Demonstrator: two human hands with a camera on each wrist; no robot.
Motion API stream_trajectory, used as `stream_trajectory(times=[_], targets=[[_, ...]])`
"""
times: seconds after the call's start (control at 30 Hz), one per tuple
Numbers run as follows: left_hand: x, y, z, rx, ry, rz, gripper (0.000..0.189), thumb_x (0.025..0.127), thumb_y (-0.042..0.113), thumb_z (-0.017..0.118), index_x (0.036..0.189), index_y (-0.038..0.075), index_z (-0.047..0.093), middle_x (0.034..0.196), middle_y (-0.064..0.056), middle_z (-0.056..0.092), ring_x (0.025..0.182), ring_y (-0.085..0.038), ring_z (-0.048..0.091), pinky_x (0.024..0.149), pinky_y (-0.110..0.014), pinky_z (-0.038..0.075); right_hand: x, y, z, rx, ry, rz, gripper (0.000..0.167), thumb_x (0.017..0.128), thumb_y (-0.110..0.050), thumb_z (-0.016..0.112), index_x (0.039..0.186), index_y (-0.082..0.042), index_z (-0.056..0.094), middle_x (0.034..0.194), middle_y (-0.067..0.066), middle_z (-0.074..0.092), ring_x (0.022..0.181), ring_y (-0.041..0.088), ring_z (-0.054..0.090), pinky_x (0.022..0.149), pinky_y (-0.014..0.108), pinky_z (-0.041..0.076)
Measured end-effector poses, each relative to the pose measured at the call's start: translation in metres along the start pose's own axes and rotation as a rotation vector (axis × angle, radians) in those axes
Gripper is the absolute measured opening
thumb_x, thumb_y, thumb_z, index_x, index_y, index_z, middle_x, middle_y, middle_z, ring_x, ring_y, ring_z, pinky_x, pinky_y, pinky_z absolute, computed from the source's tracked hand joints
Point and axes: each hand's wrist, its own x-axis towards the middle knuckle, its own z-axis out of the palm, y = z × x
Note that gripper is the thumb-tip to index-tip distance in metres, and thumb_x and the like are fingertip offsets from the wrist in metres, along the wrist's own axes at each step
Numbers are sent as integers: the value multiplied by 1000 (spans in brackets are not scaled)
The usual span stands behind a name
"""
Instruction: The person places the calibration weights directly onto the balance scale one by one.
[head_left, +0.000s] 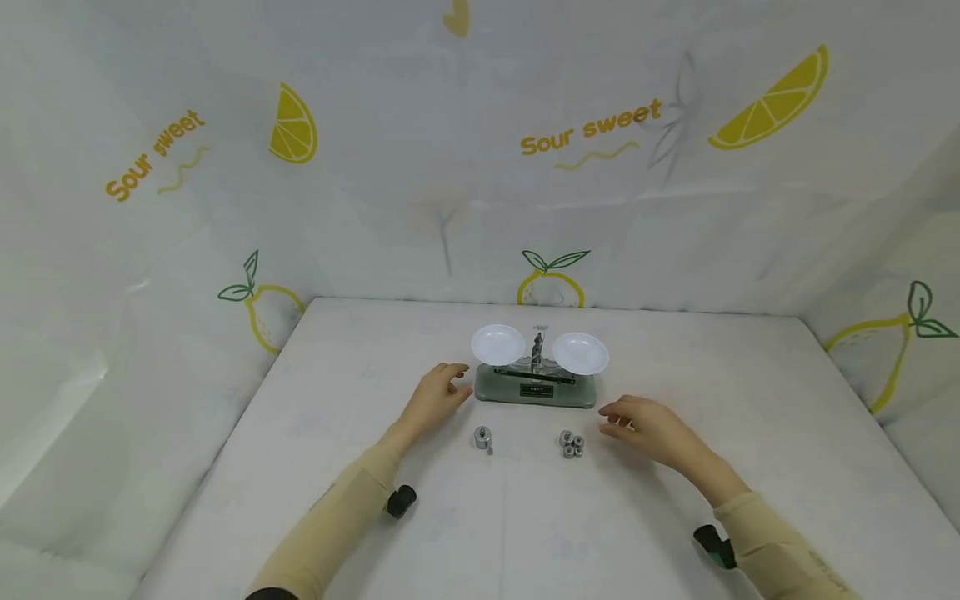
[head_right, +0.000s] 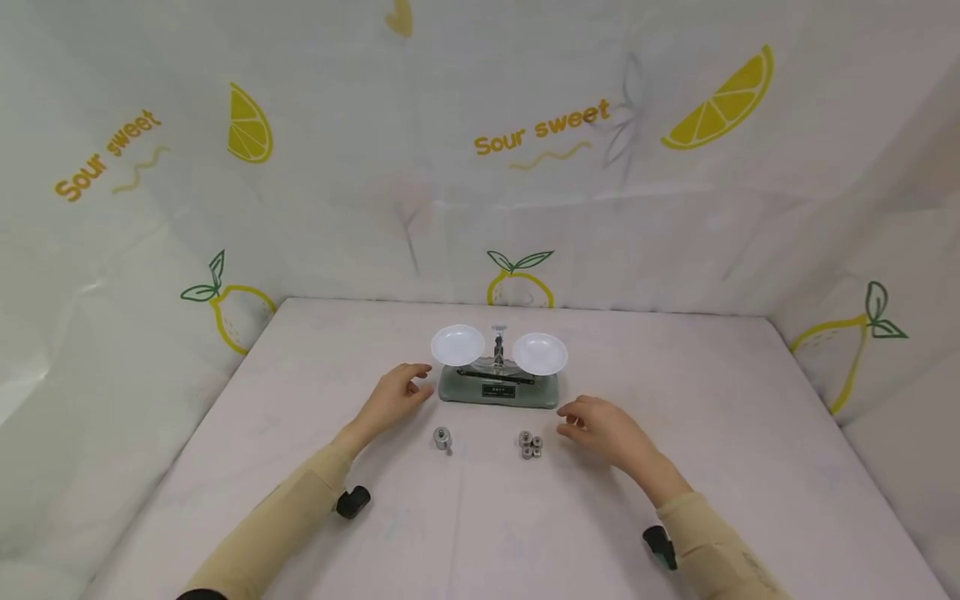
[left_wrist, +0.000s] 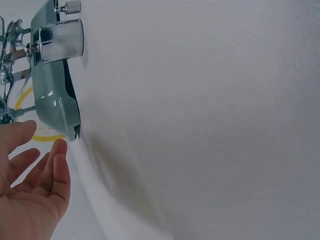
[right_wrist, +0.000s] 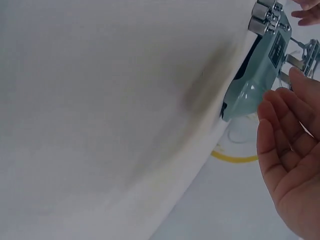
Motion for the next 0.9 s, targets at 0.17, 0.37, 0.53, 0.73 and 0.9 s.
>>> stream_trajectory(times=[0.17,0.37,0.53,0.73,0.9], targets=[[10,2,4,-126,-47,-20,37,89,14,60,124,1,55,119,-17,58,91,-24,65,75,-28,54,8,-8,6,59,-67,-26,17,84,-15,67,98,-5,69,85,-4,65,76,7,57,67,24,49],[20,4,10,-193,-76,-75,35,89,17,60,120,2,58,120,-16,58,97,-27,64,77,-30,54,16,-14,13,89,-159,-34,12,84,-9,65,94,-7,69,86,-3,68,77,6,57,67,23,49],[27,3,15,-187,-88,-78,30,89,18,60,114,3,62,117,-16,59,99,-29,63,80,-34,53,18,-15,19,110,-184,-24,14,82,-7,65,95,-7,69,86,-3,67,77,6,57,67,23,49],[32,3,18,-186,-94,-88,29,88,17,60,112,2,63,115,-17,58,95,-27,62,76,-31,52,18,-14,24,141,-215,-20,14,82,-6,65,95,-6,68,84,-4,66,75,4,54,66,21,47],[35,6,18,-195,-93,-112,34,84,20,65,114,4,62,119,-14,58,97,-25,61,76,-31,51,20,-11,25,150,-213,-33,14,80,-4,65,94,-7,68,84,-3,67,76,6,58,67,22,49]])
